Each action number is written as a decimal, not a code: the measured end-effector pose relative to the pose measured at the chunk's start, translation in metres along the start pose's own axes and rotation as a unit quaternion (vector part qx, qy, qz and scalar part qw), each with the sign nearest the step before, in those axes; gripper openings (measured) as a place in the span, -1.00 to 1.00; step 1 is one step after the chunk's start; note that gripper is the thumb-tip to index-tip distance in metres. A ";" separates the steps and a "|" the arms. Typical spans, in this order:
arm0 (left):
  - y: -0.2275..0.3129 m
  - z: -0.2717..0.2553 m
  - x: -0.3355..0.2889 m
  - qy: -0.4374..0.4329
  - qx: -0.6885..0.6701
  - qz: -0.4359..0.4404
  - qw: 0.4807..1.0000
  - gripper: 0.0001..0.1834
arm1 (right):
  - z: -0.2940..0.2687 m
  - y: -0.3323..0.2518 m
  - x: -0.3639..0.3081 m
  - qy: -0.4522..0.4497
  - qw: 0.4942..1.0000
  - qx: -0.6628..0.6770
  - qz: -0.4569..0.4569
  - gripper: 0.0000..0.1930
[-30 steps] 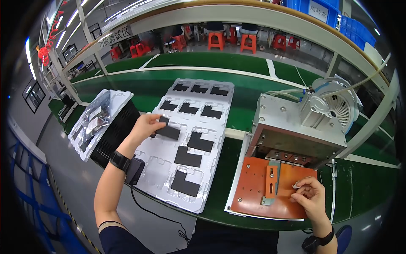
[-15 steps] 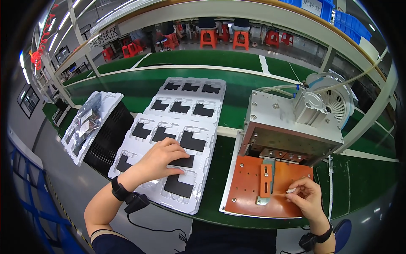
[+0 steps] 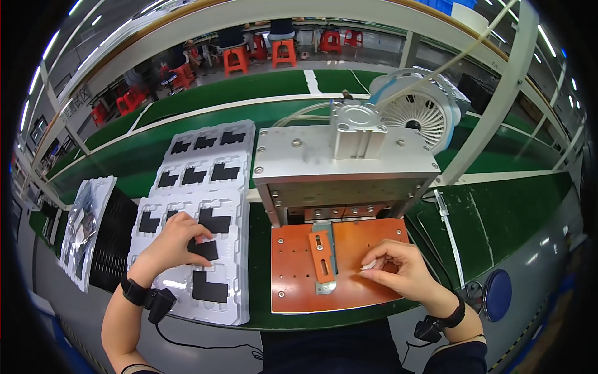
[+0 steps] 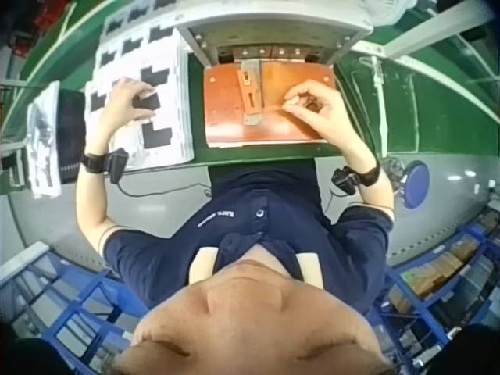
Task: Assembling and labeling electronic components using a pneumatic press machine on a factory floor.
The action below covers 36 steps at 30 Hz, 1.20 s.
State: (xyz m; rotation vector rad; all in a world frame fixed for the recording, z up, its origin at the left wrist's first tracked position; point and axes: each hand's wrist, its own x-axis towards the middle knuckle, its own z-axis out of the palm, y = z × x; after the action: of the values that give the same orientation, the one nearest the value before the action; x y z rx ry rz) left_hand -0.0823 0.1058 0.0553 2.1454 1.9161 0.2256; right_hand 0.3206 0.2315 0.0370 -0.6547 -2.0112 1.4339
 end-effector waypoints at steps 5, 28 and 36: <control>0.011 -0.006 0.000 0.007 0.063 -0.015 0.998 -0.62 | -0.006 0.001 -0.001 -0.016 1.000 -0.001 -0.007 -0.86; 0.208 0.027 0.150 -0.206 -0.187 0.299 0.913 -0.71 | -0.025 -0.005 -0.041 0.059 0.941 -0.305 -0.136 -0.48; 0.168 0.003 0.084 0.097 -0.065 0.329 0.937 -0.62 | -0.025 0.008 -0.015 -0.016 0.936 -0.311 -0.163 -0.65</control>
State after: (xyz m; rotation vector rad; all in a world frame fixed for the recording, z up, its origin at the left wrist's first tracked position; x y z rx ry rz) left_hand 0.0883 0.1724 0.0963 2.6699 1.1429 0.6850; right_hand 0.3486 0.2402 0.0335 -0.5067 -2.4723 0.6067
